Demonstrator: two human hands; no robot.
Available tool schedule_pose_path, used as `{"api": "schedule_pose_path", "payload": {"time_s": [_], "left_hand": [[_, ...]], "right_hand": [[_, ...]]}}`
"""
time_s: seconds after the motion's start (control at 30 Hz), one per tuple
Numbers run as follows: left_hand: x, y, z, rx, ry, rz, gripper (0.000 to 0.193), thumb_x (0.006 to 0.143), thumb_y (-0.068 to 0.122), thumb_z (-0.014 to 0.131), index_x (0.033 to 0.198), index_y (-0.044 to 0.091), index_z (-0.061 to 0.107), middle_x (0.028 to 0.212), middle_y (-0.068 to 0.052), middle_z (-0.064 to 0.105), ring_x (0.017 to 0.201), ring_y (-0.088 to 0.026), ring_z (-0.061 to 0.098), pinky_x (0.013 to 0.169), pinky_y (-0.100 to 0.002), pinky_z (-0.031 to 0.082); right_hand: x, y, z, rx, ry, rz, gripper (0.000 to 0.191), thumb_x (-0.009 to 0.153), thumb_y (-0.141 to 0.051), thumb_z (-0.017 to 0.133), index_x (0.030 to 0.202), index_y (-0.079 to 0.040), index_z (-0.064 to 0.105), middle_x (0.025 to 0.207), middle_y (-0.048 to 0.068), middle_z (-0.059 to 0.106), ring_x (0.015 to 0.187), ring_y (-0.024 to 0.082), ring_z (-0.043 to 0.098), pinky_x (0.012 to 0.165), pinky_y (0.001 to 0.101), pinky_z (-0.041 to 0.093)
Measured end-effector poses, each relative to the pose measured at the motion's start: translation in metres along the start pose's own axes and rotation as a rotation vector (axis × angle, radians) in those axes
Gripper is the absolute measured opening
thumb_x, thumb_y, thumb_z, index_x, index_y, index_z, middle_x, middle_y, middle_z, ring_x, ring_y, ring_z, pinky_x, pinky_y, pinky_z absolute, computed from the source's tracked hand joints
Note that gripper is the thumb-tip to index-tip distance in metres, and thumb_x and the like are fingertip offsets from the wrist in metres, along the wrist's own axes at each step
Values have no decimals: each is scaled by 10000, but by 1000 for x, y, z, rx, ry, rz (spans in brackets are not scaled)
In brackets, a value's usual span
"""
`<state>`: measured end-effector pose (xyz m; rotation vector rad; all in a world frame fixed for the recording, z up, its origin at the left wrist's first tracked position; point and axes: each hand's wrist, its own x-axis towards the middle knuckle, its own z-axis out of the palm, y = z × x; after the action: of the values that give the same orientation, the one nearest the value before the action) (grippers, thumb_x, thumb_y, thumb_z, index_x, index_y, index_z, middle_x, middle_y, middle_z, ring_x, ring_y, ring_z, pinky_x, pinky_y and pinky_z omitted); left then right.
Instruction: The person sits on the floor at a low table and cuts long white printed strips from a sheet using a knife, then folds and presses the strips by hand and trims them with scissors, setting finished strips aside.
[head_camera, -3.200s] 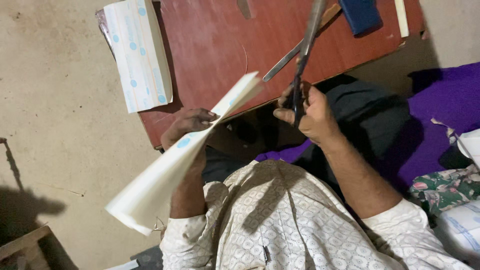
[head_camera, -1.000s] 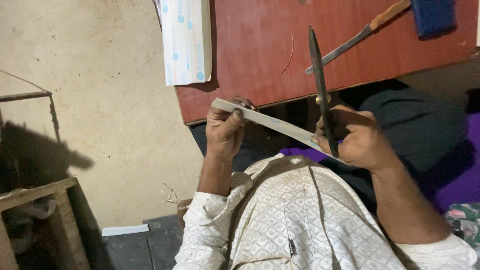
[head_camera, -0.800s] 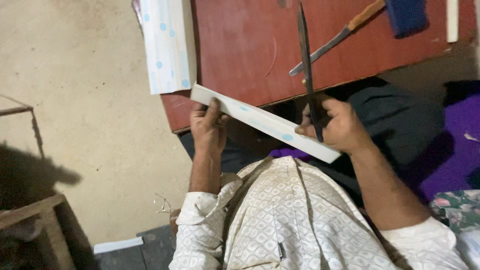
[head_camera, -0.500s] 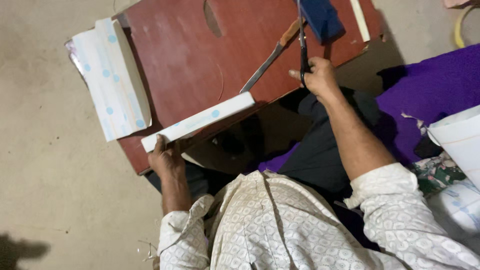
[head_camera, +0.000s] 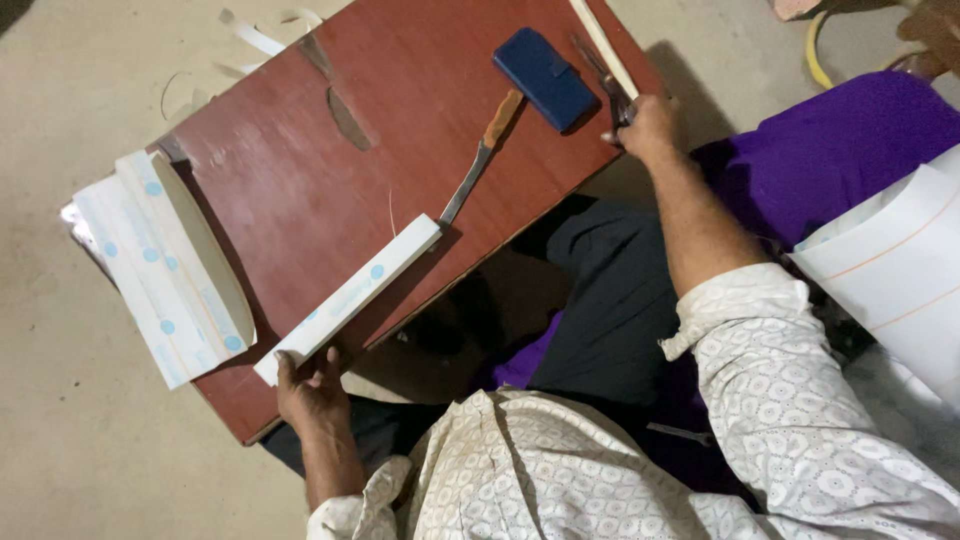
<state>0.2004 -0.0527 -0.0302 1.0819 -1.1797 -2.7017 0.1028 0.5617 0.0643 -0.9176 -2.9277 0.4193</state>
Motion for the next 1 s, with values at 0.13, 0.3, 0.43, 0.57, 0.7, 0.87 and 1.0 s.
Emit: {"api": "schedule_pose_path", "payload": {"time_s": [0.13, 0.3, 0.43, 0.57, 0.7, 0.87, 1.0], "left_hand": [[-21, 4, 5, 40, 52, -100, 478, 1012, 420, 593, 1335, 75, 519, 1271, -134, 645, 1102, -331, 682, 895, -456, 557], [-62, 13, 14, 180, 72, -207, 393, 1046, 402, 672, 1170, 41, 578, 974, -121, 649, 854, -266, 689, 767, -433, 597], [-88, -2, 55, 765, -109, 322, 318, 991, 269, 751, 1119, -11, 669, 948, -120, 713, 821, -244, 665, 716, -400, 529], [-68, -11, 120, 1306, -395, 996, 314, 958, 226, 822, 1176, 37, 698, 1140, -144, 697, 1041, -327, 683, 900, -453, 546], [-25, -20, 177, 1540, -603, 1055, 586, 804, 310, 879, 1265, 8, 680, 1201, -181, 669, 1084, -401, 603, 912, -496, 505], [1, -29, 178, 1770, -760, 888, 516, 723, 358, 889, 1149, 129, 708, 1138, -108, 686, 1081, -351, 630, 891, -473, 546], [1, -22, 148, 1678, -804, 911, 513, 759, 387, 885, 1157, 124, 696, 1109, -102, 670, 1067, -350, 638, 866, -477, 551]], "right_hand": [[9, 9, 11, -110, -52, -236, 618, 705, -318, 1006, 1110, 68, 742, 1038, 256, 739, 989, 413, 697, 905, 507, 543], [13, 14, 20, 32, -64, -410, 443, 881, -251, 921, 1163, 36, 735, 1137, 227, 736, 1043, 346, 732, 970, 475, 572], [-5, -24, 39, -15, 95, -684, 308, 916, -85, 828, 1204, -26, 738, 1219, 186, 702, 1145, 381, 665, 977, 505, 538], [-25, -77, 65, -179, 265, -995, 485, 862, 7, 740, 1331, -115, 718, 1360, 108, 675, 1349, 331, 565, 1021, 513, 456], [-28, -112, 76, -409, 398, -1057, 501, 816, -69, 706, 1292, -218, 746, 1339, 65, 691, 1278, 271, 532, 983, 484, 376], [-29, -103, 73, -450, 260, -1125, 78, 1098, -264, 709, 1103, -186, 712, 1108, 27, 667, 1278, 276, 549, 1128, 524, 382], [-38, -72, 64, -595, 238, -1222, 103, 1016, -219, 733, 1062, -157, 666, 1095, 11, 660, 1194, 208, 561, 1093, 429, 365]]}}
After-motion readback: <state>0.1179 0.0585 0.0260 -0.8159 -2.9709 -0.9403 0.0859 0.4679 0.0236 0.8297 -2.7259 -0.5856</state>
